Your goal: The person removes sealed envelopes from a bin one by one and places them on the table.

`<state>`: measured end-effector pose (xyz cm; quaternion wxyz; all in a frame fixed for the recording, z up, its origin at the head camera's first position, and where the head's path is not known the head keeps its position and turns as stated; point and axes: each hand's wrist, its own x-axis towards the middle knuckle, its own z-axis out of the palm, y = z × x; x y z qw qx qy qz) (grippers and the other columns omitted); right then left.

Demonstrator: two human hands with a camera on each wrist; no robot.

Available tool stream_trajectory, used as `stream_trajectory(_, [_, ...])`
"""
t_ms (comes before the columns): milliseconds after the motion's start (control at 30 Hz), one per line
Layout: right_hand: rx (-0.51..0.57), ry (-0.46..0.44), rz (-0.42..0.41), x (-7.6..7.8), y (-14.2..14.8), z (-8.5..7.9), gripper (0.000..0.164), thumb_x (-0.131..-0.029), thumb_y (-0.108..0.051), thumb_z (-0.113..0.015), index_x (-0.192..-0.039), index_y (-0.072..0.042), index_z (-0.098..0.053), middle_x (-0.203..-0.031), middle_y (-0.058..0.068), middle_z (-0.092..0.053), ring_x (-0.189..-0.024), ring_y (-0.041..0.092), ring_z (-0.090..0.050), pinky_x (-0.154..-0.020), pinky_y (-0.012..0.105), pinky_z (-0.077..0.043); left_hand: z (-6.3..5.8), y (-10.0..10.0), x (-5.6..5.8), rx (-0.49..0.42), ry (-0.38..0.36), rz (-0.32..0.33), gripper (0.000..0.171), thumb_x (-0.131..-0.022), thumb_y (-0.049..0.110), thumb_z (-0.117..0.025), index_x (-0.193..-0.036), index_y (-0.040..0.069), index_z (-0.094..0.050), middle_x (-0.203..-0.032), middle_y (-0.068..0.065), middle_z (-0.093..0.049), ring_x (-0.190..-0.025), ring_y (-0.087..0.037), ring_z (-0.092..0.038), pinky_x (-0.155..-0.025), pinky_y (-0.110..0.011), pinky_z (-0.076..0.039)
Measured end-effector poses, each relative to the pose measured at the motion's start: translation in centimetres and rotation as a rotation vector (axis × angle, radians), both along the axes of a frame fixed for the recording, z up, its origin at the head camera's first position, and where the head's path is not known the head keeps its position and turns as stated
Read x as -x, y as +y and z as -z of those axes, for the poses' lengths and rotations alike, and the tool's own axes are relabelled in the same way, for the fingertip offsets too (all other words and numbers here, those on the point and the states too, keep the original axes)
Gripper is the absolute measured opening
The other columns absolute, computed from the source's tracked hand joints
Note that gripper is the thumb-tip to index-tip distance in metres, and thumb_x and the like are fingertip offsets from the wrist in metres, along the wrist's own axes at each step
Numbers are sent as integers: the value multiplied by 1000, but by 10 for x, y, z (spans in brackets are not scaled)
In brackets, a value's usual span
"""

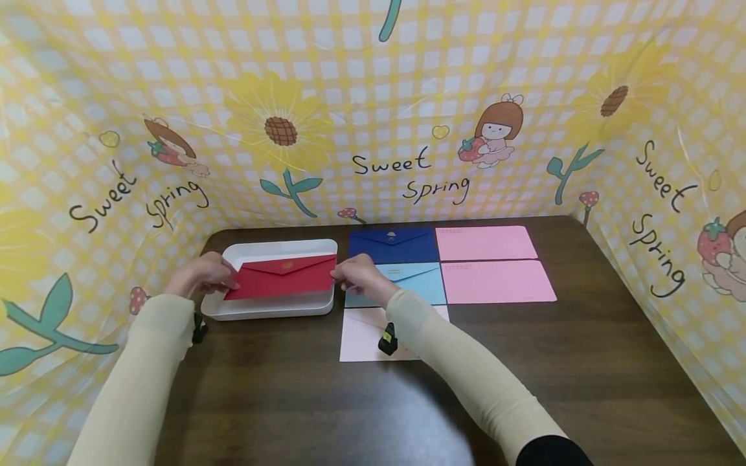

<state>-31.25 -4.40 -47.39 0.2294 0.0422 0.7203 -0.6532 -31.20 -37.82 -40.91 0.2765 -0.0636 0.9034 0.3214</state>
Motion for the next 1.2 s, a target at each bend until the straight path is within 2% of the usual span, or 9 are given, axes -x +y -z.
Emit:
stream_trajectory(233, [-36,6,-53,1,3,1,15,-99,-9,-68,-89,-2,-76,-82,9,-70,-61,17,-50,-48,23,-25,-3,1,2,25,-18,53,28,-94,2,-67,-117,-14,-68,-68,-4,-61,-55,-11,-48,-53,-24,-39])
stream_trajectory(467, [-27,-5,-75,-1,7,0,16,-99,-7,-67,-87,-1,-75,-82,9,-71,-53,12,-45,-46,22,-25,-5,3,1,-10,-49,24,24,-101,5,-58,-114,-14,-66,-75,-4,-64,-61,-11,-53,-54,-21,-38])
stream_trajectory(667, [-35,-2,-95,-1,11,-1,17,-99,-8,-67,-87,-1,-75,-87,16,-71,-51,13,-43,-46,24,-24,-5,4,0,-24,-55,15,26,-103,3,-54,-118,-15,-64,-75,-4,-66,-60,-8,-57,-51,-18,-37])
stream_trajectory(900, [-63,25,-67,-1,13,-1,17,-99,-8,-66,-85,-2,-74,-77,12,-60,-50,14,-36,-47,26,-23,-3,5,4,-38,-60,18,31,-106,5,-51,-126,-16,-62,-81,-5,-68,-63,-8,-60,-53,-18,-39])
stream_trajectory(1100, [-71,12,-51,-2,16,0,18,-99,-7,-66,-83,-3,-72,-61,2,-43,-46,13,-28,-46,27,-20,1,4,1,-60,-86,16,33,-107,7,-49,-129,-16,-60,-82,-5,-69,-63,-8,-60,-53,-18,-41])
stream_trajectory(1200, [-71,4,-40,-3,19,2,19,-99,-7,-66,-81,-3,-71,-59,1,-41,-44,13,-24,-46,27,-18,2,2,-1,-46,-89,20,36,-107,10,-50,-131,-16,-58,-84,-5,-71,-63,-9,-61,-54,-19,-42])
